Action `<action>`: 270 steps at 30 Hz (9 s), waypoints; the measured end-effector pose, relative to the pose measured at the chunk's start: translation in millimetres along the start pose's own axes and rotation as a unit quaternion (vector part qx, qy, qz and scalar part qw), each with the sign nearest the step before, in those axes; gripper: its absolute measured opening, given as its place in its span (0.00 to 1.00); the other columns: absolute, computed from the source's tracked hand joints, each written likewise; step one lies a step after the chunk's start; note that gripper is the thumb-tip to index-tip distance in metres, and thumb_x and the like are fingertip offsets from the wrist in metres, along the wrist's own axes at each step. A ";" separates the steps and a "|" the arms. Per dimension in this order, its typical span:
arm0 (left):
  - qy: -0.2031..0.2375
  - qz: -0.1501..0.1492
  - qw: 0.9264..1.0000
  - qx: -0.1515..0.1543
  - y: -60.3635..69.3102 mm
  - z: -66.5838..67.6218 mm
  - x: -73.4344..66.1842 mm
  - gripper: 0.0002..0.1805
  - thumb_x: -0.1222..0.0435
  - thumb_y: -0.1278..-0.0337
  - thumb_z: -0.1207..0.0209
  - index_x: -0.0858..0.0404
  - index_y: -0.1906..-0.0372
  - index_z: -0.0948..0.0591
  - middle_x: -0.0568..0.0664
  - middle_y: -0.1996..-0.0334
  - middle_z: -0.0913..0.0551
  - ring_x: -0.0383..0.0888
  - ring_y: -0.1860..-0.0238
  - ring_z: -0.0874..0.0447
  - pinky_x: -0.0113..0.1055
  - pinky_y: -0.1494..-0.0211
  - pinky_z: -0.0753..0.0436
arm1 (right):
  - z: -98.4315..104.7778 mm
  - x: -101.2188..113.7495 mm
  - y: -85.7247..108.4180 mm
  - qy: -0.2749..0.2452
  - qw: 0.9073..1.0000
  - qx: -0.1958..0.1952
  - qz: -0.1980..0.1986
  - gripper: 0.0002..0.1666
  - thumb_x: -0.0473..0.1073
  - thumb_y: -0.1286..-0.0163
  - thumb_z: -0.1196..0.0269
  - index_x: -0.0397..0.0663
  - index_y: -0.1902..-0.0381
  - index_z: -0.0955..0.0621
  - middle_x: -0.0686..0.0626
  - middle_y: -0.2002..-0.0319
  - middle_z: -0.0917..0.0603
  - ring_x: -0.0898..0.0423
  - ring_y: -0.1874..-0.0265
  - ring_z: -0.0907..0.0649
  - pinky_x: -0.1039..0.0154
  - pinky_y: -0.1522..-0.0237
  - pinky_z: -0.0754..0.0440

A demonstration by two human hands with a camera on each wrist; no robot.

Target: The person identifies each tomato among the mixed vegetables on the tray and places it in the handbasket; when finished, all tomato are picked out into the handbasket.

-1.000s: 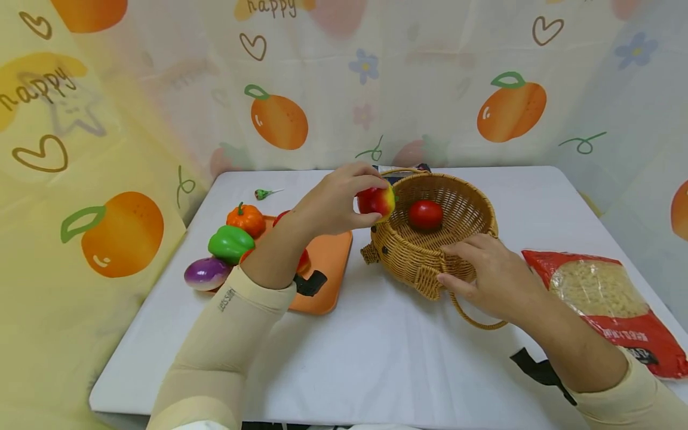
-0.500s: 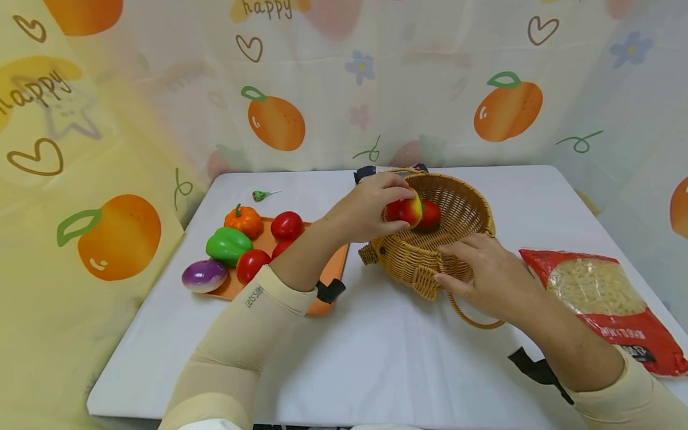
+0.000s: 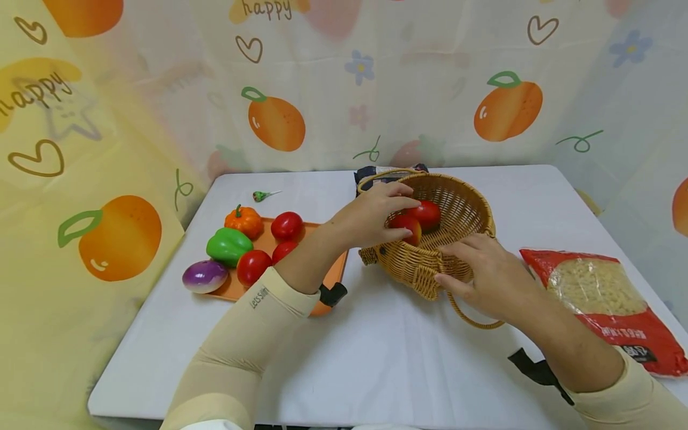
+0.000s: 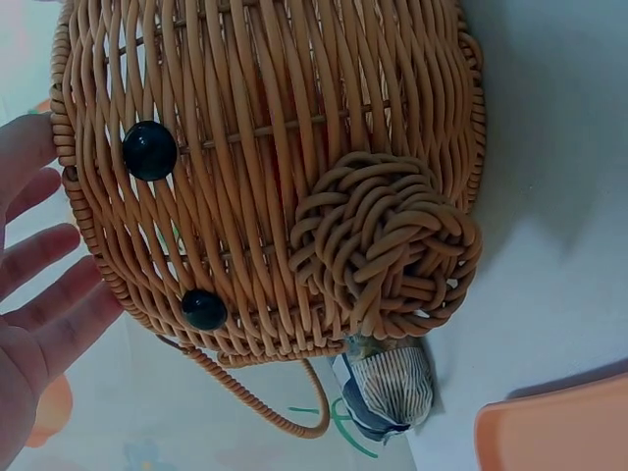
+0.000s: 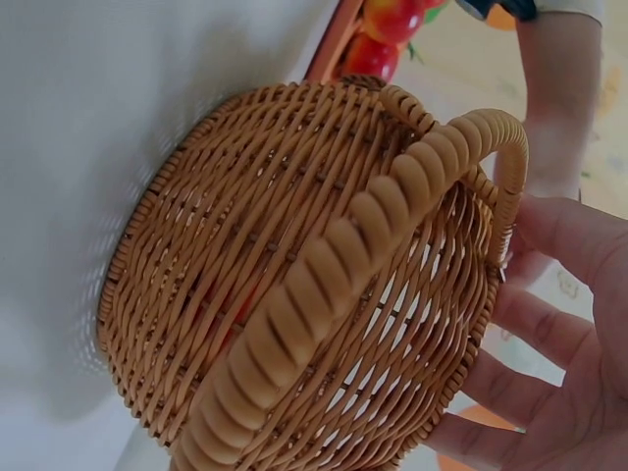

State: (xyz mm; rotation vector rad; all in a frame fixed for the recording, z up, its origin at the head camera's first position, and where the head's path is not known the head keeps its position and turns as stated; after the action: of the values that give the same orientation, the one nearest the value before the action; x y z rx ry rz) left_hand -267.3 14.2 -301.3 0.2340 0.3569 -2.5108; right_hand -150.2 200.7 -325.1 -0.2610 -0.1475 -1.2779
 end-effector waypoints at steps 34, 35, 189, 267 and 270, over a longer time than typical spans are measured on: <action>0.036 0.166 0.985 0.030 81.0 9.6 67.9 0.33 0.52 0.36 0.33 0.52 0.28 0.25 0.53 0.26 0.33 0.55 0.25 0.37 0.54 0.26 0.30 | -2.2 -0.3 2.5 -0.012 0.998 -0.043 0.034 0.28 0.57 0.35 0.29 0.54 0.41 0.16 0.43 0.46 0.18 0.43 0.43 0.22 0.39 0.48 0.17; 0.034 0.172 0.984 0.036 85.3 8.8 71.1 0.33 0.53 0.36 0.33 0.53 0.28 0.25 0.54 0.26 0.33 0.56 0.25 0.37 0.54 0.26 0.30 | -2.2 -0.3 2.6 -0.013 0.998 -0.043 0.033 0.28 0.58 0.35 0.29 0.54 0.41 0.16 0.43 0.46 0.18 0.42 0.43 0.22 0.39 0.48 0.17; 0.045 -0.001 0.982 -0.182 32.4 -4.0 10.9 0.30 0.54 0.41 0.29 0.59 0.35 0.19 0.55 0.36 0.21 0.51 0.31 0.28 0.45 0.31 0.22 | -5.4 -0.9 3.3 -0.022 0.997 -0.059 0.034 0.30 0.57 0.38 0.27 0.53 0.40 0.16 0.42 0.45 0.18 0.41 0.43 0.22 0.36 0.46 0.17; -0.046 0.246 0.966 0.060 213.6 -3.6 108.9 0.23 0.65 0.51 0.23 0.61 0.47 0.13 0.57 0.48 0.18 0.60 0.43 0.23 0.54 0.46 0.13 | -5.7 -2.2 4.4 -0.006 0.998 -0.056 0.020 0.29 0.56 0.36 0.28 0.52 0.40 0.17 0.43 0.44 0.19 0.43 0.42 0.22 0.39 0.51 0.14; -0.043 0.236 0.969 0.053 208.0 -4.1 105.6 0.22 0.64 0.50 0.24 0.60 0.47 0.13 0.56 0.47 0.18 0.59 0.42 0.23 0.52 0.46 0.13 | -5.7 -2.1 4.4 -0.008 0.998 -0.057 0.022 0.29 0.55 0.36 0.28 0.52 0.40 0.17 0.43 0.45 0.19 0.43 0.43 0.22 0.39 0.51 0.14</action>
State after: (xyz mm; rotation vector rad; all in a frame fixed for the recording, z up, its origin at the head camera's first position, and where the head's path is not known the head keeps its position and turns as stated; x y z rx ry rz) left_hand -233.0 -205.2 -372.8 0.2211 0.1116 -2.0619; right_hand -146.8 202.2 -331.7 -0.3706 -0.0817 -1.2433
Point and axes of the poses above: each hand's wrist, its own y-axis away from the middle knuckle, its own z-axis out of the back of the hand, x = y × z, the point moved 4 cm from there along -y, towards the middle knuckle
